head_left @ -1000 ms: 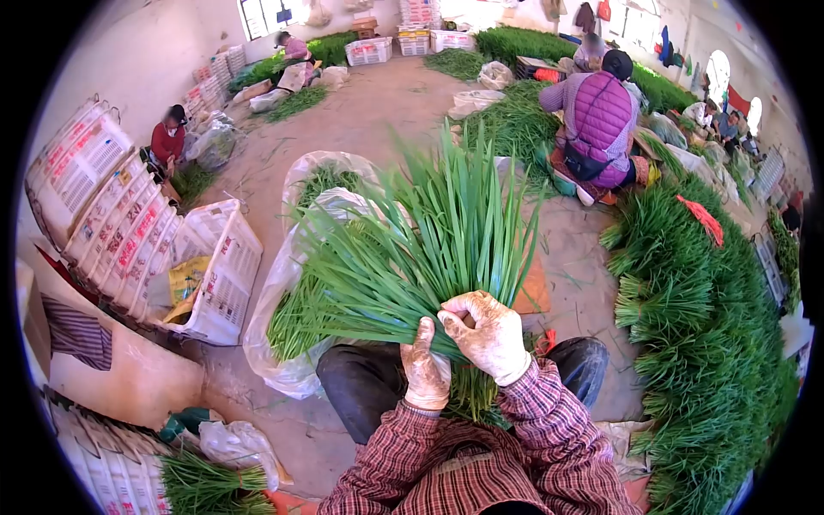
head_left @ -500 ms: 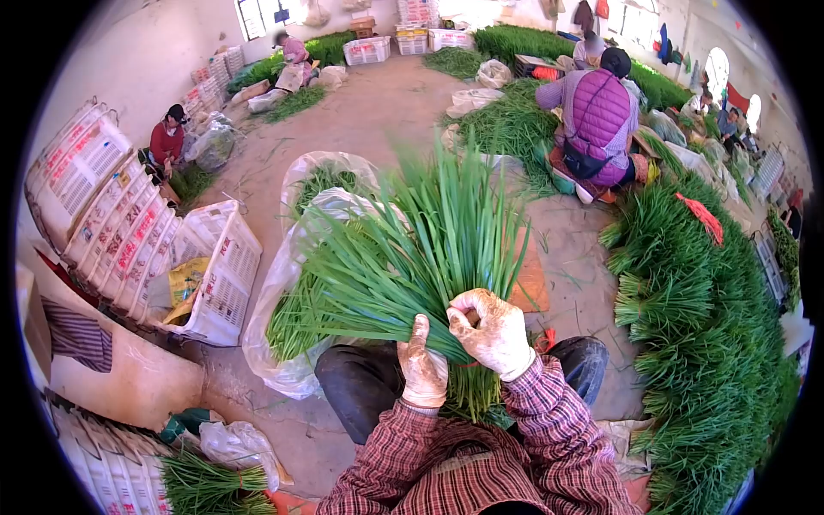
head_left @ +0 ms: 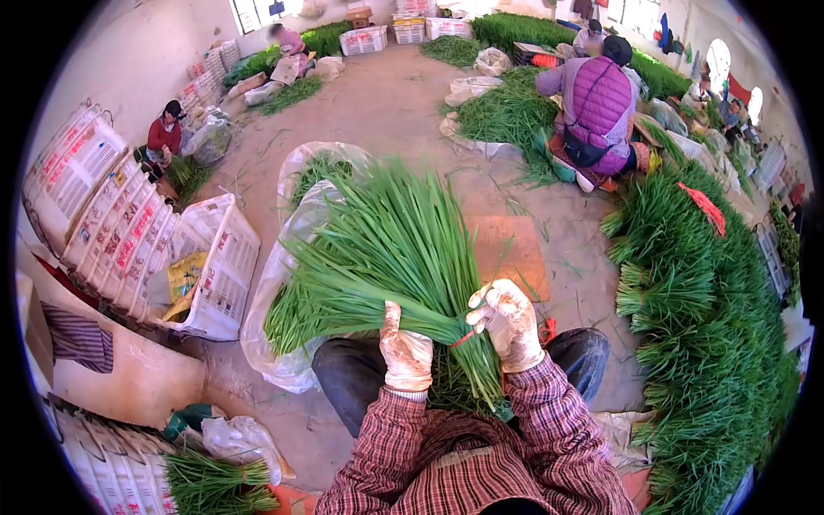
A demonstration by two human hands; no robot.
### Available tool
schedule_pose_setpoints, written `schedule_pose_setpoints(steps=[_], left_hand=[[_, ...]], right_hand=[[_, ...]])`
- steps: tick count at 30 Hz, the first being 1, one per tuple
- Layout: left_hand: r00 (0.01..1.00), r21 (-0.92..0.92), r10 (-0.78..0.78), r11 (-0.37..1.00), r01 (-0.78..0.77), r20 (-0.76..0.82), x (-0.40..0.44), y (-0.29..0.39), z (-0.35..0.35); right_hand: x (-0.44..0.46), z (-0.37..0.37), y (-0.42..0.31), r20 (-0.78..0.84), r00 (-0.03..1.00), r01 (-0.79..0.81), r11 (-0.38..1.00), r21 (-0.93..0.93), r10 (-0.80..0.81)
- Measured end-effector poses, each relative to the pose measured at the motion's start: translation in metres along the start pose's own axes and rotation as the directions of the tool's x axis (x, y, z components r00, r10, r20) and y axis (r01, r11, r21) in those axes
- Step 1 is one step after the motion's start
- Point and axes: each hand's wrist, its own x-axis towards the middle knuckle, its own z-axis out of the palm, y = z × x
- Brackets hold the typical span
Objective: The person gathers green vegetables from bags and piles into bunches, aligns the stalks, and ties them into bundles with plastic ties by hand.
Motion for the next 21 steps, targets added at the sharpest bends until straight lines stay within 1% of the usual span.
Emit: schedule_pose_setpoints(steps=[2, 3, 4, 6, 7, 8, 10, 12, 14, 15, 16, 18, 19, 20, 21], left_hand=[[0.999, -0.053, -0.038, 0.998, 0.04, 0.039, 0.008, -0.002, -0.013], [0.997, -0.061, -0.039, 0.997, 0.044, 0.071, 0.006, -0.002, -0.007], [0.997, -0.059, -0.042, 0.997, 0.046, 0.07, 0.005, -0.003, -0.001], [0.999, -0.028, -0.021, 0.999, 0.022, 0.035, 0.003, -0.004, 0.011], [0.998, -0.012, -0.007, 1.0, 0.008, 0.068, 0.003, -0.004, 0.015], [0.998, -0.011, -0.01, 1.0, 0.011, 0.069, 0.006, -0.005, 0.013], [0.997, -0.099, -0.045, 0.994, 0.05, 0.057, 0.011, -0.007, 0.009], [0.996, -0.113, -0.042, 0.992, 0.05, 0.073, 0.015, -0.004, 0.01], [0.977, -0.142, -0.144, 0.976, 0.166, 0.155, 0.016, 0.002, 0.015], [0.988, -0.098, -0.105, 0.988, 0.116, 0.11, 0.015, 0.003, 0.02], [0.988, -0.095, -0.108, 0.988, 0.119, 0.111, 0.016, 0.004, 0.018], [0.979, -0.2, -0.12, 0.968, 0.152, 0.164, 0.026, 0.003, 0.004], [0.985, -0.151, -0.091, 0.982, 0.113, 0.145, 0.03, -0.001, -0.01], [0.99, -0.101, -0.062, 0.992, 0.075, 0.126, 0.034, -0.005, -0.024], [0.994, -0.116, -0.056, 0.991, 0.067, 0.097, 0.028, 0.001, -0.01]], right_hand=[[-0.003, 0.004, -0.001, 0.007, 1.0, 0.016, 1.0, 0.025, -0.016], [-0.003, 0.006, -0.001, 0.03, 0.999, 0.02, 0.998, 0.054, -0.022], [-0.003, 0.01, -0.002, 0.053, 0.998, 0.024, 0.996, 0.083, -0.029], [-0.005, 0.021, -0.005, 0.04, 0.999, 0.014, 0.997, 0.081, -0.017], [-0.006, 0.026, -0.006, 0.029, 1.0, 0.003, 0.997, 0.078, -0.005], [-0.006, 0.028, -0.006, 0.027, 1.0, 0.005, 0.997, 0.079, -0.007], [-0.007, 0.03, -0.007, 0.069, 0.997, 0.028, 0.998, 0.063, -0.033], [-0.009, 0.03, -0.01, 0.063, 0.997, 0.039, 0.996, 0.078, -0.044], [-0.012, 0.025, -0.014, 0.159, 0.981, 0.085, 0.982, 0.167, -0.112], [-0.014, 0.027, -0.018, 0.158, 0.979, 0.106, 0.984, 0.145, -0.129], [-0.015, 0.03, -0.02, 0.155, 0.979, 0.109, 0.983, 0.147, -0.131], [-0.019, 0.036, -0.026, 0.188, 0.967, 0.1, 0.934, 0.343, -0.173], [-0.023, 0.041, -0.034, 0.186, 0.948, 0.183, 0.921, 0.343, -0.258], [-0.028, 0.05, -0.046, 0.246, 0.916, 0.215, 0.906, 0.364, -0.316], [-0.03, 0.056, -0.059, 0.319, 0.883, 0.243, 0.917, 0.317, -0.344]])
